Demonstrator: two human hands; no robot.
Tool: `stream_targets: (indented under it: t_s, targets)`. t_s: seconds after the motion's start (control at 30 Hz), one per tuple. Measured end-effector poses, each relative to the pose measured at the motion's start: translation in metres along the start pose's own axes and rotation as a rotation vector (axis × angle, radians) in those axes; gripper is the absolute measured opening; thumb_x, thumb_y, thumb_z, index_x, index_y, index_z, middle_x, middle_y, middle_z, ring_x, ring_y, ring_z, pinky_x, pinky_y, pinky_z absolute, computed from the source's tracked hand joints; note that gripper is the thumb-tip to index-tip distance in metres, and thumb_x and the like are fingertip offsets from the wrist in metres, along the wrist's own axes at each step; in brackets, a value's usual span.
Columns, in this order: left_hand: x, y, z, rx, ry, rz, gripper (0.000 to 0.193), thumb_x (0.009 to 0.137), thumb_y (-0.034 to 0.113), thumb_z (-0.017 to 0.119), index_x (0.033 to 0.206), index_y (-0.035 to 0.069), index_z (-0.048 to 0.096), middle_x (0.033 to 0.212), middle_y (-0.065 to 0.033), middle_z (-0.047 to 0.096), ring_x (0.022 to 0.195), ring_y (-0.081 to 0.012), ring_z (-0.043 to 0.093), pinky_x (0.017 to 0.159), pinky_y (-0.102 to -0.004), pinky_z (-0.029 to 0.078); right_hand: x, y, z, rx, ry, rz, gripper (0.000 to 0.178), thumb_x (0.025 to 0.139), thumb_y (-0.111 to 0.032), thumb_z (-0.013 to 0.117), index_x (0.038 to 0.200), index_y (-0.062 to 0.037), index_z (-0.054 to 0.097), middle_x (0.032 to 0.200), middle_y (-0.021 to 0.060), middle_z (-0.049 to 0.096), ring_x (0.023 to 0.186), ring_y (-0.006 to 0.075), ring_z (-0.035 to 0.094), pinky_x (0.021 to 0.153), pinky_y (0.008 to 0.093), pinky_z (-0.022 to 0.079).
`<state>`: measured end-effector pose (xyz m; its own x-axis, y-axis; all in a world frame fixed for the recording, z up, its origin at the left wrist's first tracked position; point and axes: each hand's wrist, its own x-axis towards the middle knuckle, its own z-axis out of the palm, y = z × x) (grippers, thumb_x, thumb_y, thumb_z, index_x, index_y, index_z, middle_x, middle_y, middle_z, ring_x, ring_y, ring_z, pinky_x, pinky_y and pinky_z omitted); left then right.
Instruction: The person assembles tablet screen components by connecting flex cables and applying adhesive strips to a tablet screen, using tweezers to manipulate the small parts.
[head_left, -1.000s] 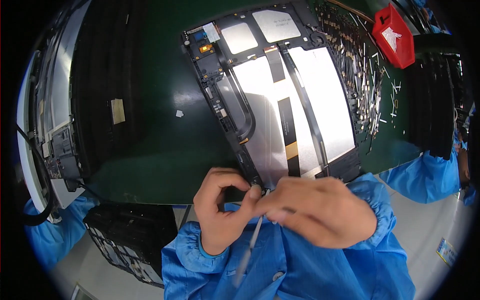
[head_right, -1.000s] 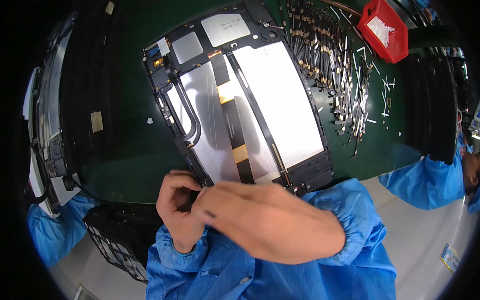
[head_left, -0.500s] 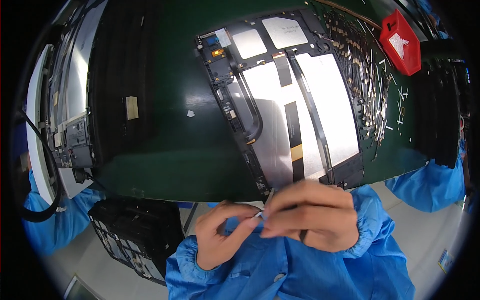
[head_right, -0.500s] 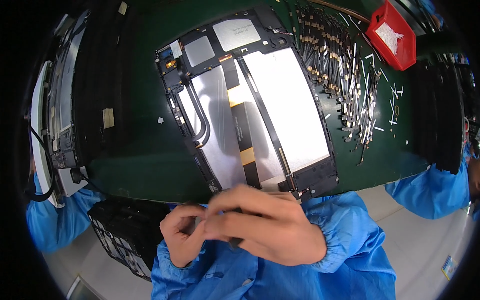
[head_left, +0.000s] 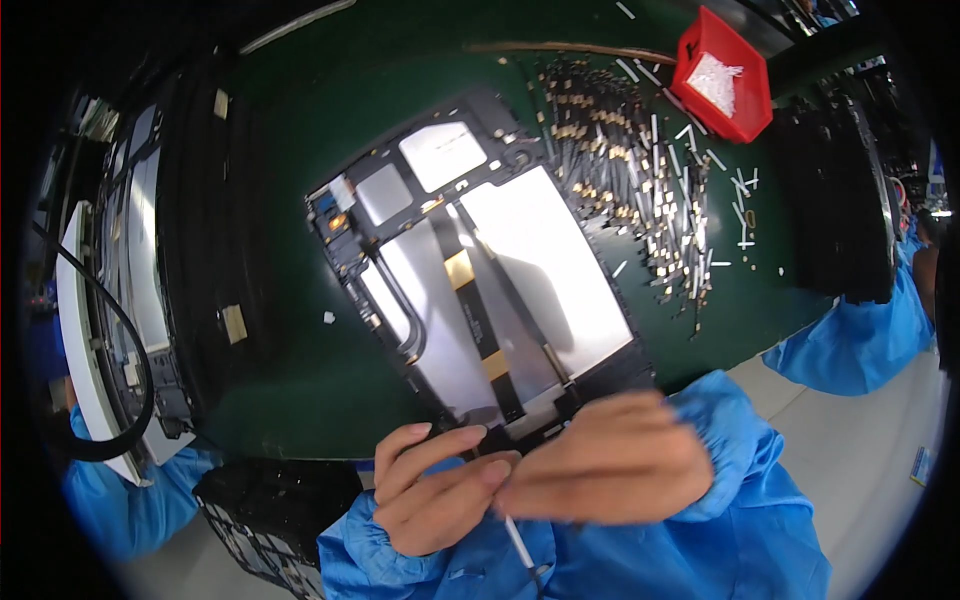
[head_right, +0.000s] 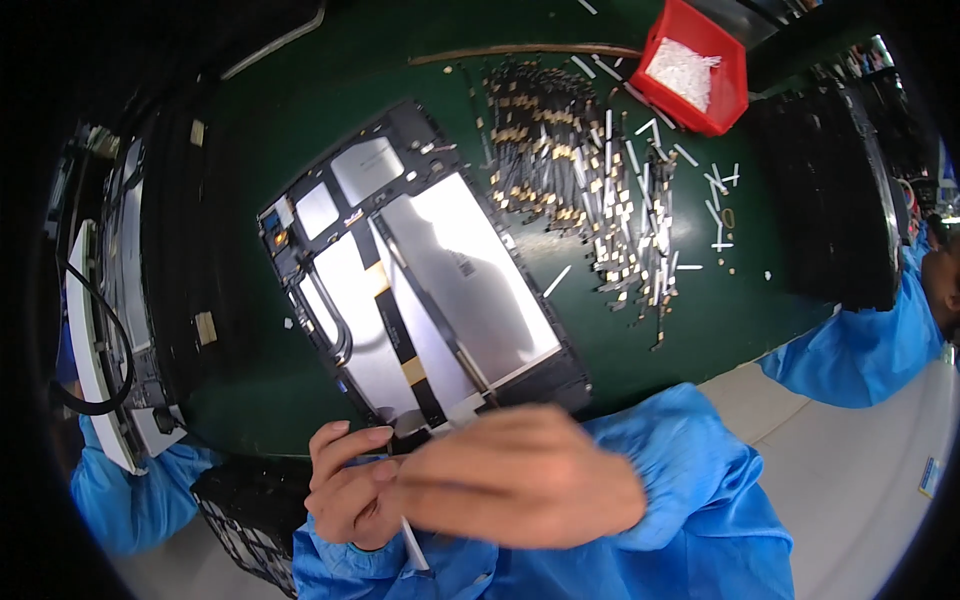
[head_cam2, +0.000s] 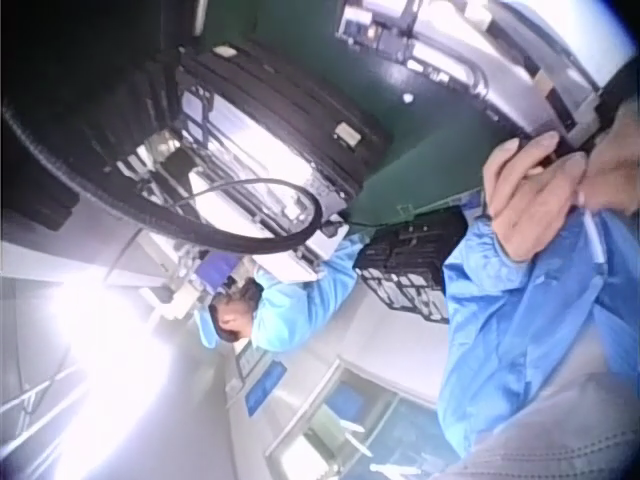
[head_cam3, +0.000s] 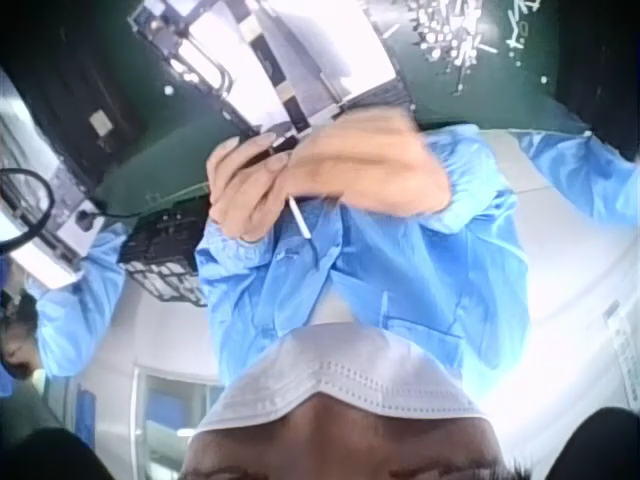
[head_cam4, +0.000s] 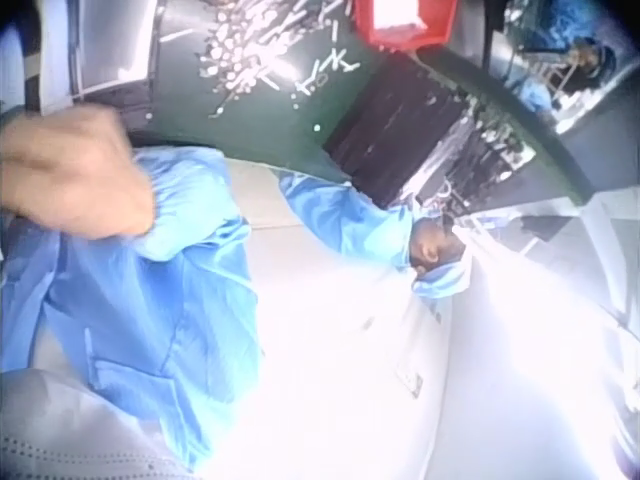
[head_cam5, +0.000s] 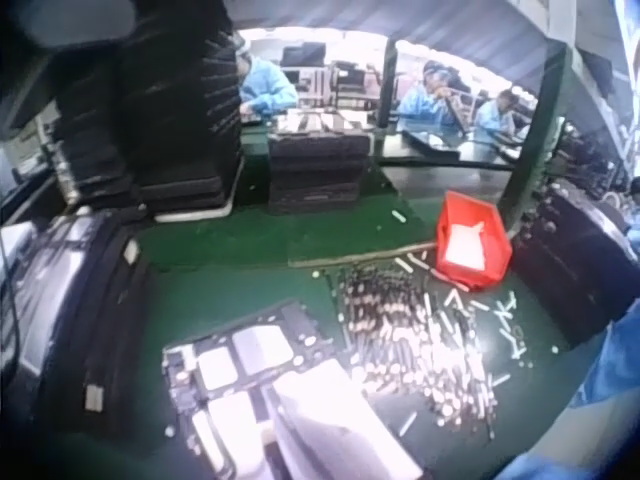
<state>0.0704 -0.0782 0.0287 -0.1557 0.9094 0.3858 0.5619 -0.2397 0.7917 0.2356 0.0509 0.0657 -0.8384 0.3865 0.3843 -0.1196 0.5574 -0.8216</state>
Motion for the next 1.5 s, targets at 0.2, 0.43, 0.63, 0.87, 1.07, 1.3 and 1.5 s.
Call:
stream_targets:
  t_s: [0.2, 0.43, 0.63, 0.87, 1.07, 1.3, 1.5]
  targets:
    - [-0.003, -0.007, 0.015, -0.099, 0.284, -0.168, 0.021, 0.075, 0.010, 0.072, 0.087, 0.009, 0.055, 0.086, -0.0058, 0.070, 0.098, -0.0258, 0.062, 0.096, -0.0416, 0.038, 0.002, 0.068, -0.153, -0.739, 0.843, 0.405, 0.018, 0.084, -0.010, 0.064, 0.098, -0.0002, 0.068, 0.070, 0.0019, 0.061, 0.063, 0.0045, 0.045, 0.055, 0.0195, 0.037]
    - [0.004, -0.009, 0.004, 0.221, 0.151, -0.058, 0.024, 0.070, 0.009, 0.077, 0.081, 0.008, 0.056, 0.094, -0.0114, 0.068, 0.106, -0.0322, 0.059, 0.098, -0.0475, 0.037, 0.012, 0.117, -0.170, -0.881, 0.536, 0.392, 0.037, 0.086, -0.030, 0.062, 0.111, -0.0031, 0.063, 0.091, 0.0089, 0.059, 0.079, 0.0192, 0.055, 0.073, 0.0291, 0.043]
    - [0.020, -0.041, -0.007, -0.016, 0.082, -0.113, 0.019, 0.068, 0.005, 0.076, 0.084, 0.008, 0.066, 0.102, -0.0116, 0.067, 0.112, -0.0328, 0.055, 0.100, -0.0465, 0.035, 0.009, 0.021, -0.019, -0.300, 0.084, 0.194, 0.013, 0.081, -0.006, 0.060, 0.093, -0.0044, 0.066, 0.085, 0.0100, 0.063, 0.073, 0.0184, 0.060, 0.065, 0.0315, 0.049]
    - [0.029, -0.049, -0.001, -0.130, 0.138, -0.143, 0.013, 0.071, 0.004, 0.071, 0.083, 0.005, 0.068, 0.092, -0.0083, 0.069, 0.100, -0.0273, 0.059, 0.091, -0.0403, 0.042, 0.001, 0.025, 0.037, -0.360, 0.029, 0.018, 0.027, 0.061, -0.009, 0.065, 0.087, -0.0004, 0.066, 0.085, 0.0069, 0.058, 0.072, 0.0194, 0.056, 0.059, 0.0287, 0.046]
    - [0.031, -0.056, -0.001, -0.164, 0.175, -0.106, 0.012, 0.072, 0.004, 0.071, 0.083, 0.005, 0.068, 0.089, -0.0079, 0.069, 0.093, -0.0261, 0.061, 0.084, -0.0368, 0.045, -0.002, 0.026, 0.040, -0.401, 0.013, 0.090, 0.029, 0.059, -0.011, 0.065, 0.087, -0.0039, 0.066, 0.087, 0.0059, 0.057, 0.077, 0.0192, 0.054, 0.063, 0.0298, 0.044]
    - [0.032, -0.058, -0.001, -0.190, 0.174, -0.106, 0.011, 0.072, 0.004, 0.071, 0.083, 0.006, 0.068, 0.089, -0.0067, 0.069, 0.093, -0.0239, 0.061, 0.085, -0.0363, 0.045, 0.003, 0.025, 0.039, -0.418, -0.053, 0.107, 0.029, 0.059, -0.013, 0.064, 0.087, -0.0048, 0.067, 0.089, 0.0035, 0.057, 0.080, 0.0175, 0.054, 0.063, 0.0278, 0.042]
    - [0.049, -0.054, -0.008, -0.003, 0.075, -0.071, 0.013, 0.069, 0.013, 0.075, 0.082, 0.015, 0.072, 0.093, 0.0001, 0.068, 0.100, -0.0208, 0.057, 0.097, -0.0392, 0.034, 0.004, 0.024, 0.034, -0.421, -0.085, 0.100, 0.030, 0.060, -0.013, 0.063, 0.088, -0.0052, 0.066, 0.091, 0.0023, 0.058, 0.080, 0.0168, 0.054, 0.063, 0.0267, 0.040]
